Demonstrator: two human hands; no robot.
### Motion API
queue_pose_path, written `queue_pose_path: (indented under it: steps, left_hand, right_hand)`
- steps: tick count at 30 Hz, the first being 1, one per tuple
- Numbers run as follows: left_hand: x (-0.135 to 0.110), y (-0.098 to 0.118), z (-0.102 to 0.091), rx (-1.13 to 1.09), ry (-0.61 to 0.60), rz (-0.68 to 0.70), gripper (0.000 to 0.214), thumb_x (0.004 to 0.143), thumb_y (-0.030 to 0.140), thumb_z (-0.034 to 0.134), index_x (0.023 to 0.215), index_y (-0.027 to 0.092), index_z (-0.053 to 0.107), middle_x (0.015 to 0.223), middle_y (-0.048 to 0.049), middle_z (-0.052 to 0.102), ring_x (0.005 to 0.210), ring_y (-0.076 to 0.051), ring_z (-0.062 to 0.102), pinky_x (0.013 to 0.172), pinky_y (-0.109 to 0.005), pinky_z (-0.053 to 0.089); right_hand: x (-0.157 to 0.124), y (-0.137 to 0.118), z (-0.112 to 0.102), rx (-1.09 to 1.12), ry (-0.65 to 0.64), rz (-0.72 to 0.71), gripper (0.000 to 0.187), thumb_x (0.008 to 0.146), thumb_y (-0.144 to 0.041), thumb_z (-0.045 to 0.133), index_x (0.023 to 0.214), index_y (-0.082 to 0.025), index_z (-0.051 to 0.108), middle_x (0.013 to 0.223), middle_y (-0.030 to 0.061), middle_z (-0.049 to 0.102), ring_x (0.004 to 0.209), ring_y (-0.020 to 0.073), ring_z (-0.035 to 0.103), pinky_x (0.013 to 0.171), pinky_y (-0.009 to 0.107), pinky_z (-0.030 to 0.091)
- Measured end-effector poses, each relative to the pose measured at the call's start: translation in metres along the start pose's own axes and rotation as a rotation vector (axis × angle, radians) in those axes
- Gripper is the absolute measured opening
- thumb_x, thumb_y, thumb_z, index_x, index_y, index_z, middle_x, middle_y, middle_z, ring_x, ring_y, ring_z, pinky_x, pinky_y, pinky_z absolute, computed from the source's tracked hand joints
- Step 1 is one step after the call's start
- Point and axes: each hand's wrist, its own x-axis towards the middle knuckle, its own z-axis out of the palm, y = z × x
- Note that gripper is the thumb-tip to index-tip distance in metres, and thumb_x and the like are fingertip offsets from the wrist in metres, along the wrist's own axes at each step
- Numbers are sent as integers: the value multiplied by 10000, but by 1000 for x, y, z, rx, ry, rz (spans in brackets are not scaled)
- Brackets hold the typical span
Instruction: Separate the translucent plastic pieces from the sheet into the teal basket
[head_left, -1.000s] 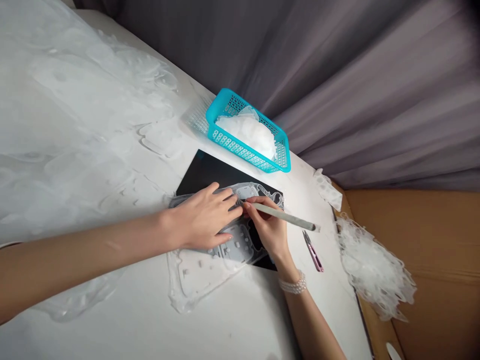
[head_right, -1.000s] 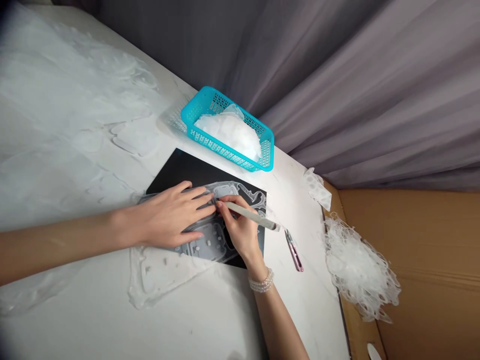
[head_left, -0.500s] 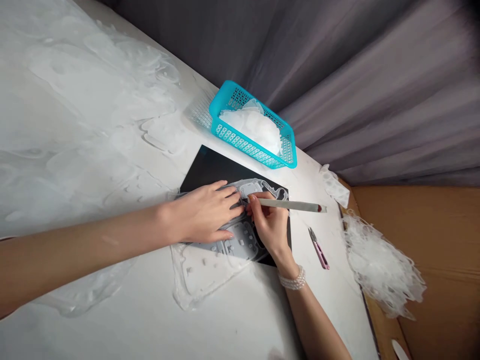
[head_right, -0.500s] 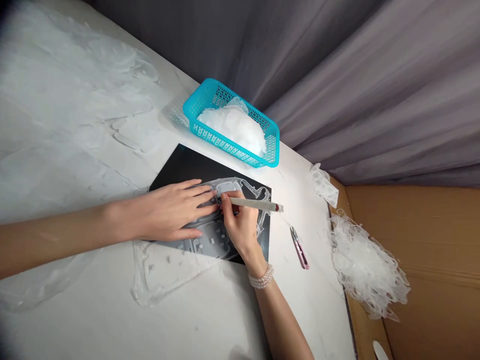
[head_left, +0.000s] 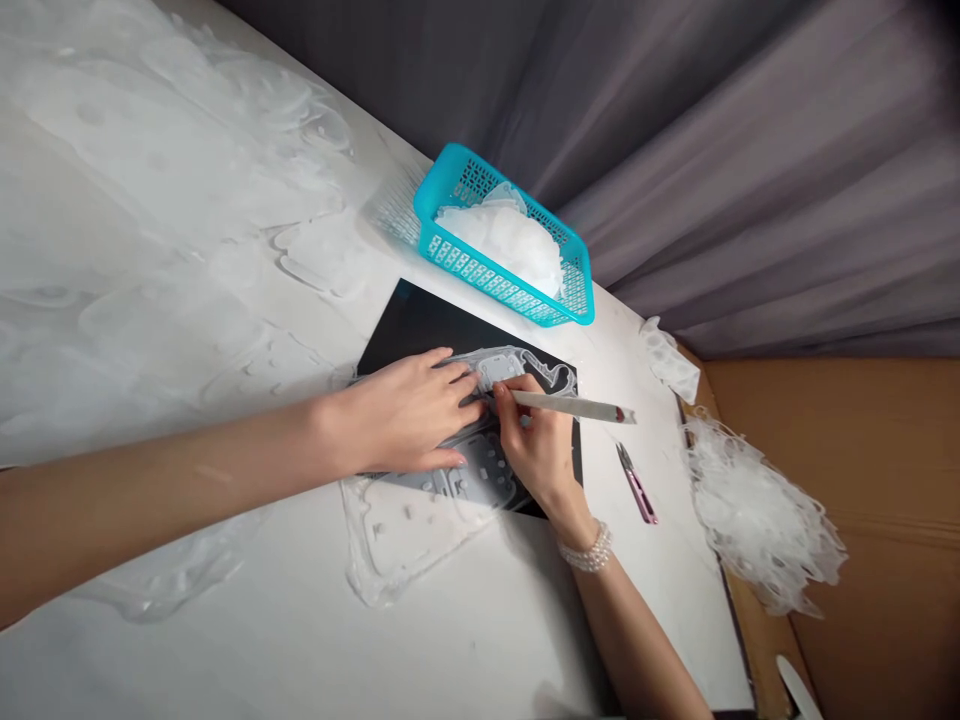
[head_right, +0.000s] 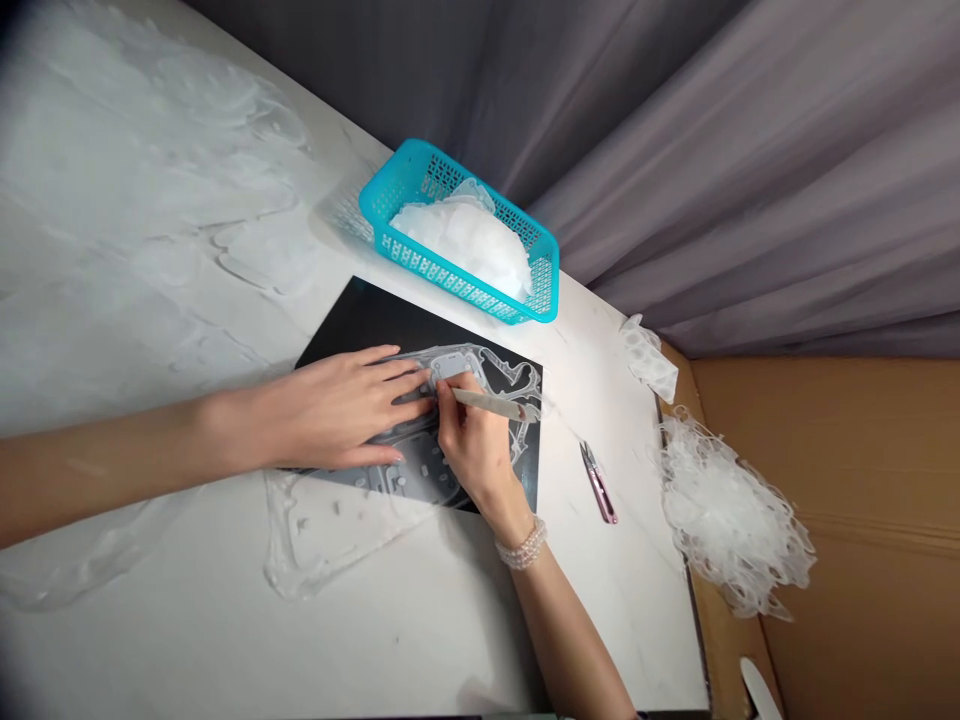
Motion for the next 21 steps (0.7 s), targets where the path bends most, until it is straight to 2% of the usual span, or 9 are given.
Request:
queue_pose_path:
  steps: [5,11,14,17,21]
  left_hand:
    - [-1,1,1,-16,23,7,540,897,520,583,1272,132,616,1401,-186,569,1325,-347,492,1119,-480,337]
    - [-1,1,-5,58,-42,6,557,916,528,544,1254,94,632,1362,-208,602,1299,-350,525,1104,-470,367]
    - [-2,3,1,81,-29,15,603,934,524,512,1303,56,602,1404,-232,560,1316,-363,509,1108,-488,361]
    - [-5,6,12,91,-10,-21,643,946,515,486,1361,29,552,1445,-242,509,1356,-371,467,1114,-501,354]
    - [-8,9,22,95,-3,-53,617,958,480,468,1406,60,519,1479,-229,475,1393,-352,426,1131,-498,338]
  right_hand:
    - [-6,-1,-3,-73,-15,-12,208,984,-282,462,822,-220,577,695,19,619,596,163,562,587,294,432]
    - [3,5,15,-154,72,-186,227,999,-232,430,914,-211,639,798,63,684,733,199,631,699,331,509]
    - [-6,11,18,-215,65,-254,225,985,-191,459,1054,-206,673,985,106,717,916,238,659,808,387,544]
    - [-14,15,20,-245,51,-288,288,981,-171,470,1203,-200,651,1255,141,666,1180,272,617,986,457,513]
    - [-10,14,20,-311,-14,-274,324,993,-172,441,1253,-170,635,1326,174,634,1249,295,593,1001,474,512]
